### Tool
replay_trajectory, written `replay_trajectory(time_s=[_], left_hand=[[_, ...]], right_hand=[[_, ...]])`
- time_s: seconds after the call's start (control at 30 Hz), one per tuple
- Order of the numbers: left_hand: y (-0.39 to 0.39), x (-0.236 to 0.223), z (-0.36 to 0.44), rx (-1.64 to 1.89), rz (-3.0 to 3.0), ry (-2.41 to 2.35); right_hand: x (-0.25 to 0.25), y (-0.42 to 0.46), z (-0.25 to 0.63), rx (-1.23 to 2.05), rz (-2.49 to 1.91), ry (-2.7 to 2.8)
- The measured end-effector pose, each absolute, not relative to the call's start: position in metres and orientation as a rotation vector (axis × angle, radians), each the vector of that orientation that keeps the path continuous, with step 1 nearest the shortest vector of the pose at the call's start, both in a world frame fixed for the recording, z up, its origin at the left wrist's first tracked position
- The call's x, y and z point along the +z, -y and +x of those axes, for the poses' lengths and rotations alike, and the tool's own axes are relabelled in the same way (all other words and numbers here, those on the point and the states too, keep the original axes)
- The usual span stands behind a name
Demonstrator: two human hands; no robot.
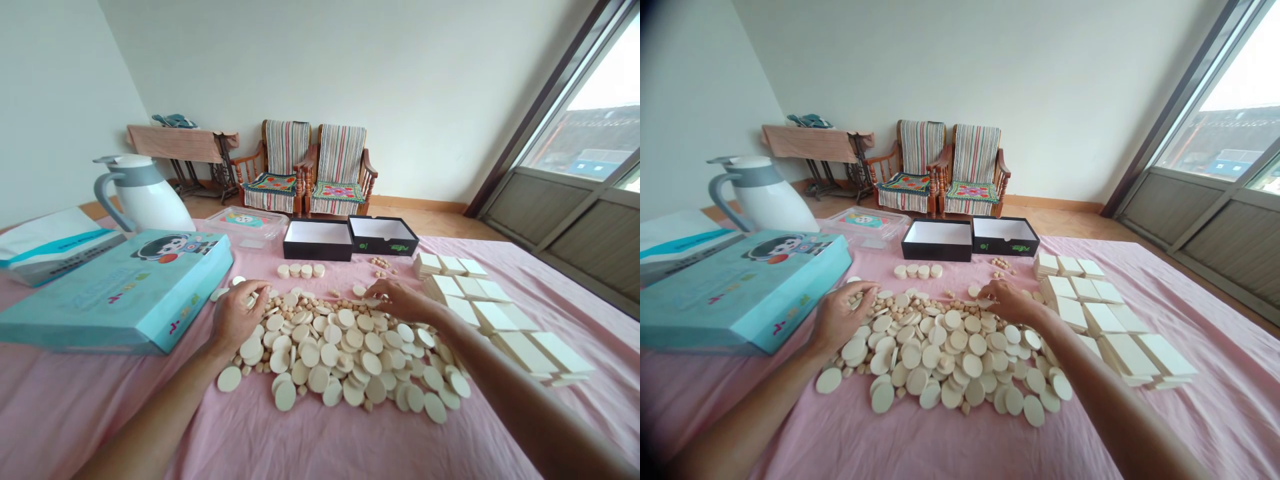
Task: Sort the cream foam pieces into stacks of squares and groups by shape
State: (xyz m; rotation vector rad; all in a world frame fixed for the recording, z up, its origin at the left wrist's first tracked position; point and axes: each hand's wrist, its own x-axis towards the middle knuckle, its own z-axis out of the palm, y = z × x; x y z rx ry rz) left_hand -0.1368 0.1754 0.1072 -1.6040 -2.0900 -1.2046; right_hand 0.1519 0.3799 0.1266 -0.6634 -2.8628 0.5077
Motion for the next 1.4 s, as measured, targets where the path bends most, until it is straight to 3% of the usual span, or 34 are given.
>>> replay_trajectory(time_s=[0.4,0.67,1.03,1.4], left_hand=[[-0.176,0.105,-0.137,-1.198,-1.621,2.078],[-0.173,0.106,-0.136,-1.22,-1.62,2.063],[-0.172,0.109,-0.136,-1.209,-1.613,2.059],[-0.171,0.111,-0.135,-1.206,-1.595,2.075]], right_hand=[[0.123,-0.378,0.136,0.423,-0.585,2.727],[0.118,-0.386,0.088,0.485,-0.597,2.745],[0.118,-0.396,0.009,0.255,-0.49,2.842],[0.122,-0.406,0.008,0.203,-0.633,2.753]])
